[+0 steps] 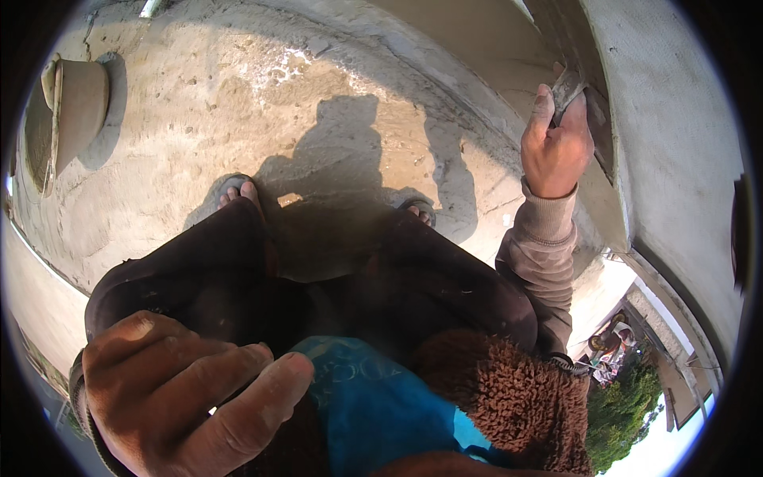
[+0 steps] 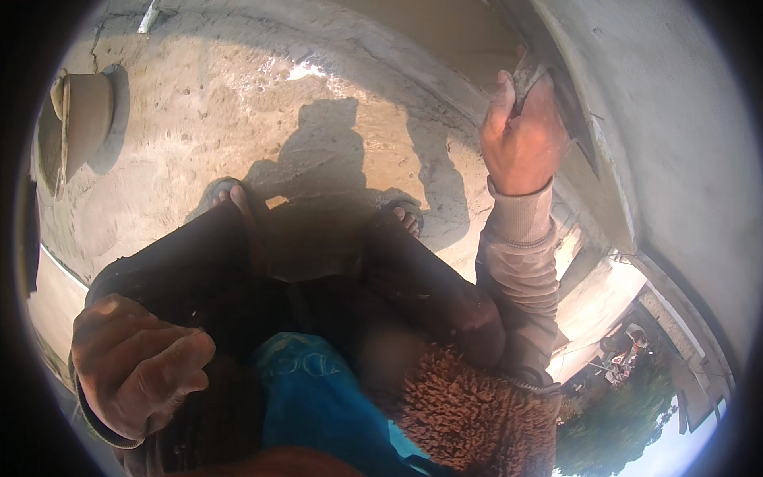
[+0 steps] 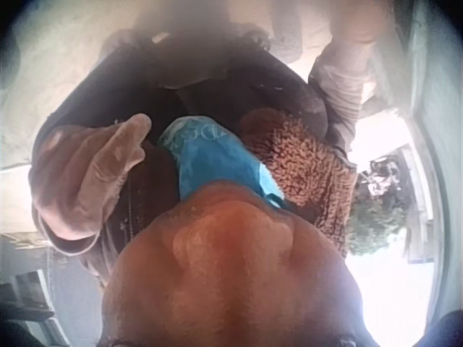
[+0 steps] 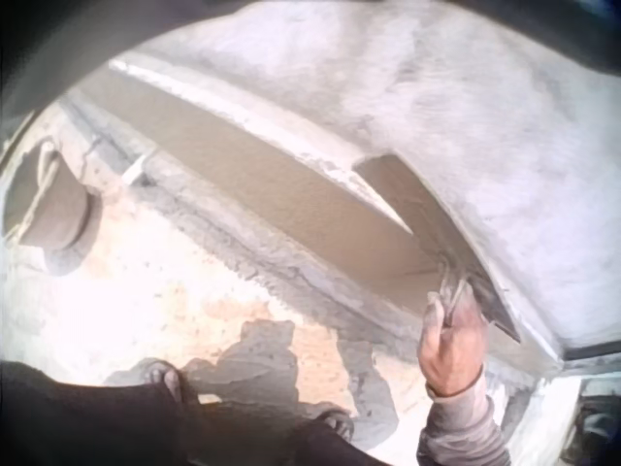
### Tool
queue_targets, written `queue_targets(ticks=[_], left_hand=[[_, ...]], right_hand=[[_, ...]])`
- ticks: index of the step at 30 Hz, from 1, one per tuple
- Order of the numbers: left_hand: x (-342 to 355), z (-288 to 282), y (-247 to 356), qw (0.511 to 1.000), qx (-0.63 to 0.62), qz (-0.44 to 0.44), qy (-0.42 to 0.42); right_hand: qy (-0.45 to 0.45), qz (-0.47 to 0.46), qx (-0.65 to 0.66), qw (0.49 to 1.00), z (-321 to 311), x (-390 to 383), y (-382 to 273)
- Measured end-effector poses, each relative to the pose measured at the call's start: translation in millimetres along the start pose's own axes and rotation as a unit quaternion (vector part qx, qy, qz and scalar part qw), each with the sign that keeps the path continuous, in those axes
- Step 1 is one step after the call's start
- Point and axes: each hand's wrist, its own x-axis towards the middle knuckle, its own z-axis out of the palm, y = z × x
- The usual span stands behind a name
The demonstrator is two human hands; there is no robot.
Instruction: The person applies wet plaster to a curved wall using a trowel and hawk. They scoop plaster from a bucket, spread it onto the wall, and smooth the surface repeatedly.
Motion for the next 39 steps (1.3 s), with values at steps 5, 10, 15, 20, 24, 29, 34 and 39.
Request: queue_targets(ticks=[5, 10, 15, 20, 24, 29, 34, 39], left_hand=[[5.0, -6.9, 1.4, 1.000, 0.010, -0.002, -0.010], [19.9, -5.8, 13.2, 0.997, 0.019, -0.053, -0.055], [15.1, 2.4, 6.2, 0.996, 0.049, -0.066, -0.032], [19.9, 4.7, 13.6, 0.996, 0.057, -0.072, -0.018], [26.2, 5.9, 10.5, 0.997, 0.052, -0.058, -0.022], [35.8, 8.2, 4.3, 0.997, 0.048, -0.047, -0.033], [51.6, 5.7, 17.4, 0.995, 0.052, -0.066, -0.060], [57.7, 22.2, 12.0, 0.990, 0.025, -0.131, -0.046]], right_hand=[[0.042, -0.104, -0.081, 0.990, 13.4, -43.7, 26.2], [-0.094, -0.025, -0.104, 0.990, 116.2, -85.9, 63.0], [-0.102, -0.021, -0.097, 0.990, 138.4, -75.5, 77.8], [-0.057, -0.020, -0.042, 0.997, 121.2, -59.1, 74.4], [-0.009, -0.047, -0.041, 0.998, 62.5, -42.9, 70.8], [0.063, -0.039, -0.037, 0.997, 3.1, -32.4, 72.6], [0.088, -0.026, -0.068, 0.993, -25.4, -58.8, 88.6], [-0.006, -0.041, -0.213, 0.976, 5.0, -155.2, 159.6]])
